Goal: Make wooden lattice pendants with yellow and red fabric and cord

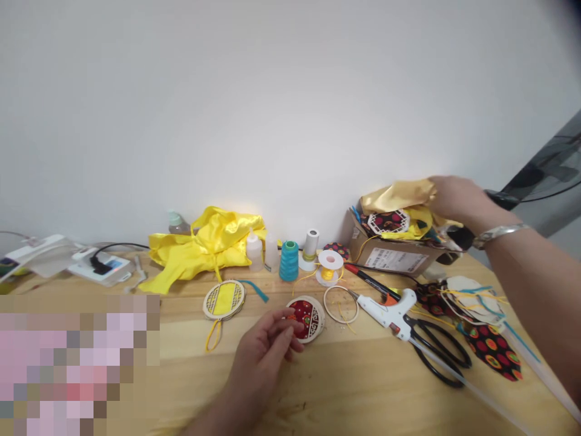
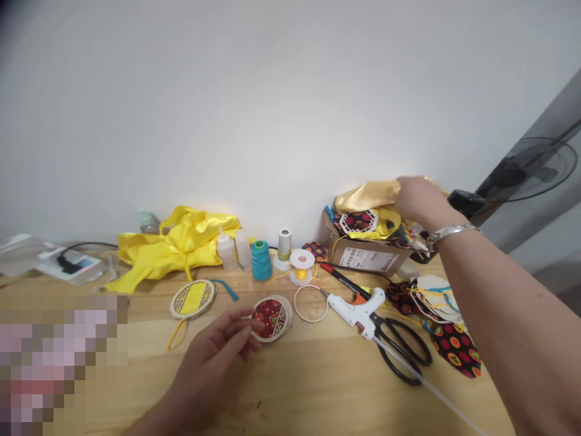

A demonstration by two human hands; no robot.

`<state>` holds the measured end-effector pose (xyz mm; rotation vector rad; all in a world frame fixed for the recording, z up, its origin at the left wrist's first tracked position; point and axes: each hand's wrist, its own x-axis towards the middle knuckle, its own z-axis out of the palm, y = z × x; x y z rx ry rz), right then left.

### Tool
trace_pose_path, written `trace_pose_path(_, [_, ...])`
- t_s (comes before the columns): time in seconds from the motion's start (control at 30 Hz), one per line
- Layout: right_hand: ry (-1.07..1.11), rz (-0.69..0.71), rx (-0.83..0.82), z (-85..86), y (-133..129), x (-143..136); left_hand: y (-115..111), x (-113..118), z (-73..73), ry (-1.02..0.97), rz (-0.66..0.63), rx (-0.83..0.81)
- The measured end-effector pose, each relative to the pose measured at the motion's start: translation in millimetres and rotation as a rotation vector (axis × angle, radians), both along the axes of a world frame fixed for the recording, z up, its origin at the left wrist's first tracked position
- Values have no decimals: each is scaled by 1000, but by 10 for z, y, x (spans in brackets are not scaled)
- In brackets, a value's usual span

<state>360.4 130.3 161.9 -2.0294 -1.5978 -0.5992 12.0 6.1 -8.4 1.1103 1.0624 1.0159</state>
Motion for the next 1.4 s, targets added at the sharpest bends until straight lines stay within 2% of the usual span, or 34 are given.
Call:
trace_pose_path(0.03, [-27,-11,-22,4,-114,-105,5,-3,9,11,21,5])
trace_pose_path(0.1, [-173,-64,48,-31,-401,-395,23,-19,25,54,81,16])
trace_pose_path(0.17, [-189,73,148,-180,-716,-761,48,-47,34,124,143,37])
trace_pose_path(0.23, [-28,304,56,-466,-986,-1128,73,-78,34,218,213,78])
trace_pose_path(0.3, [191,506,-175,-836,-1161,-1419,89,-99,20,314,260,110])
trace_pose_path(0.33, [270,554,-291,-1021,-1207,-1522,93,-103,8,352,264,112])
trace_pose_path(0.4, [361,550,-410,-1336,-1234,-1648,90,-100,-27,423,238,110])
trace_pose_path(0.5, [403,628,-367,-1599,-1198,-1695,72,-79,-98,579,165,199])
trace_pose_path(0.6, [384,768,-357,-1673,-1170,-1671,54,-61,-168,745,63,338])
trace_pose_path(0.73, [405,788,-419,-1706,-1153,-1628,53,-51,-216,839,-43,374])
trace_pose_path(1.17, [354,892,-492,-1788,-1188,-1624,61,-49,-193,897,-113,385])
trace_pose_path(1.4, [344,892,-501,-1789,-1180,-1590,40,-53,-181,906,-102,456])
